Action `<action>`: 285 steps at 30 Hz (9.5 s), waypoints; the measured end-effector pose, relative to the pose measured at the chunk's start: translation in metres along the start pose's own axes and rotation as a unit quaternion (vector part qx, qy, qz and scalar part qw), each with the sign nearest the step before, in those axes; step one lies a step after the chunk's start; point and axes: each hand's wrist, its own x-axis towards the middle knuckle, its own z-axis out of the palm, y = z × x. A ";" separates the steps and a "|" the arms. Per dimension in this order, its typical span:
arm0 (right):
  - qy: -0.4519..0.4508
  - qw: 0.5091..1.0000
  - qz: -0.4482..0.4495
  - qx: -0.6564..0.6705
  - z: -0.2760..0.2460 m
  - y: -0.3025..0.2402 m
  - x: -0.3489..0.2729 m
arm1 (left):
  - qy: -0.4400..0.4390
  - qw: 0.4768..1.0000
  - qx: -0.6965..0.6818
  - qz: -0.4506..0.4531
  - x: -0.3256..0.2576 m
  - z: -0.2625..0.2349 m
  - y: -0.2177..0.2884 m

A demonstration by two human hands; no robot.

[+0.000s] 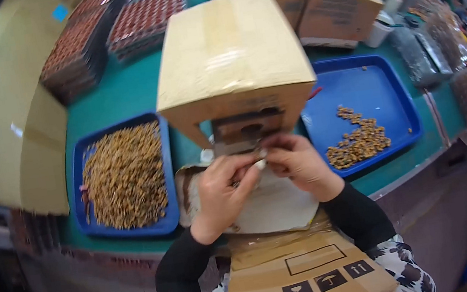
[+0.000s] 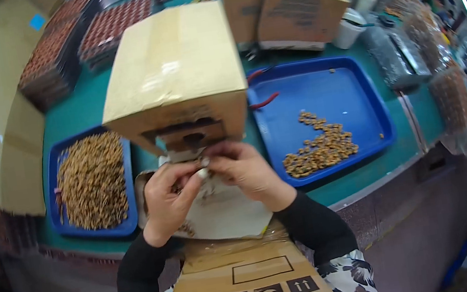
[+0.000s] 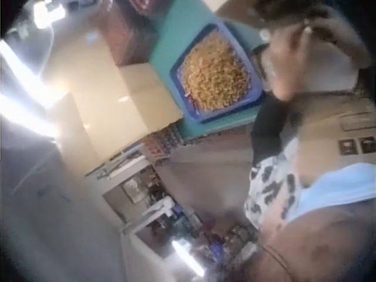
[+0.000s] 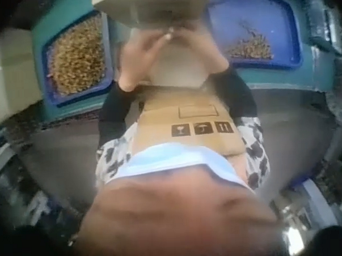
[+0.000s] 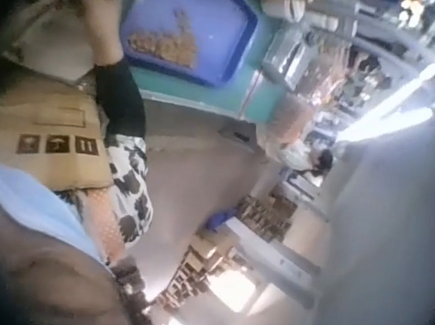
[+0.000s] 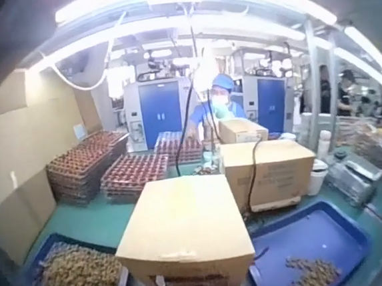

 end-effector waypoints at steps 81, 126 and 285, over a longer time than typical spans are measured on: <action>-0.046 0.998 -0.025 0.026 0.002 0.007 0.002 | -0.007 0.998 -0.055 -0.023 0.005 -0.006 0.002; -0.056 0.998 0.040 -0.014 0.000 0.010 0.003 | -0.106 0.925 -0.225 -0.287 0.004 -0.007 -0.026; -0.054 0.998 -0.008 0.044 -0.004 0.001 0.003 | 0.008 0.998 -0.056 0.034 0.002 0.000 0.003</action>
